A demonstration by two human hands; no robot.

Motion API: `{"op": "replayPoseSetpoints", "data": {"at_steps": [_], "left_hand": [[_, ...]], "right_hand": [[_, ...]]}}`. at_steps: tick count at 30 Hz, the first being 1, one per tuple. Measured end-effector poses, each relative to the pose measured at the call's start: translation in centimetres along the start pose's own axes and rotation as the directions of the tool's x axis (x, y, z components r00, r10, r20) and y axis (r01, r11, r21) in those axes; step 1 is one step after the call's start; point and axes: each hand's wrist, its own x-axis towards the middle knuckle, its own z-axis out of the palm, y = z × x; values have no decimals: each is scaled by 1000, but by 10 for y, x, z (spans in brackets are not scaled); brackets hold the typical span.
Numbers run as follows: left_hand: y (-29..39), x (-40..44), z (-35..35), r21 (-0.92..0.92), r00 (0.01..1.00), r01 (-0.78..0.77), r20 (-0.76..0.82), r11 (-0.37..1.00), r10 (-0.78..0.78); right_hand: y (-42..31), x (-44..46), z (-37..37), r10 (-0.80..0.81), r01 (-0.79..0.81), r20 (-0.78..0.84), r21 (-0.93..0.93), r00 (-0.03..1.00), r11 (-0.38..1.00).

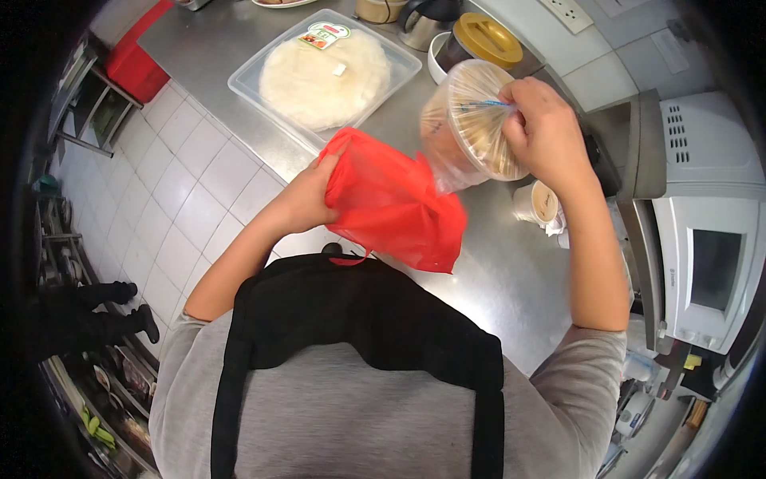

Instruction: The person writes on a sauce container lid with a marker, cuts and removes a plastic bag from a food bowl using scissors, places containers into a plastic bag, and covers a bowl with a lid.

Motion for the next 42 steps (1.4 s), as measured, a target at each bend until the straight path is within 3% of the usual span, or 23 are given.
{"op": "replayPoseSetpoints", "data": {"at_steps": [5, 8, 11, 14, 17, 18, 20, 21, 22, 25, 29, 32, 35, 42], "left_hand": [[0, 37, 26, 15, 999, -27, -36, 1000, 27], [-3, 52, 43, -40, 973, -197, -129, 980, 190], [-18, 53, 48, -217, 978, -197, 17, 956, 206], [-18, 20, 44, -228, 981, -108, 133, 968, 141], [-22, 5, 50, -305, 986, -124, 73, 944, 153], [-31, 9, 53, -281, 985, -125, 83, 952, 154], [-26, 11, 46, -157, 992, -112, -70, 981, 102], [-22, 13, 42, -96, 986, -97, -147, 991, 82], [-14, 16, 33, -156, 990, -18, -141, 988, -4], [-16, 29, 33, -122, 977, -80, -204, 989, 53], [-7, 27, 41, -34, 991, -65, -120, 997, 60], [0, 24, 37, -113, 999, -28, 20, 993, 31], [1, 22, 31, -116, 992, -119, 18, 986, 122], [6, 24, 27, -127, 980, -136, 125, 983, 152]], "right_hand": [[-62, 3, -38, 62, -76, 109, 121, 992, 990], [-79, -1, -35, 64, -111, 208, 218, 976, 970], [-77, -11, -4, 119, -199, 271, 290, 955, 936], [-64, -25, 38, 166, -228, 225, 286, 960, 931], [-53, -45, 81, 118, -143, 135, 192, 984, 971], [-48, -52, 94, 106, -129, 141, 170, 984, 977], [-40, -62, 107, 82, -101, 154, 125, 985, 987], [-34, -64, 108, 103, -123, 182, 101, 978, 987], [-30, -64, 107, 127, -145, 210, 75, 970, 987], [-29, -62, 99, 155, -173, 249, 52, 956, 984], [-48, -61, 82, 139, -176, 244, 140, 960, 974], [-49, -74, 97, 67, -98, 233, 125, 970, 987], [-60, -86, 116, 75, -112, 226, 155, 971, 982], [-68, -108, 135, 140, -179, 247, 145, 959, 973]]}}
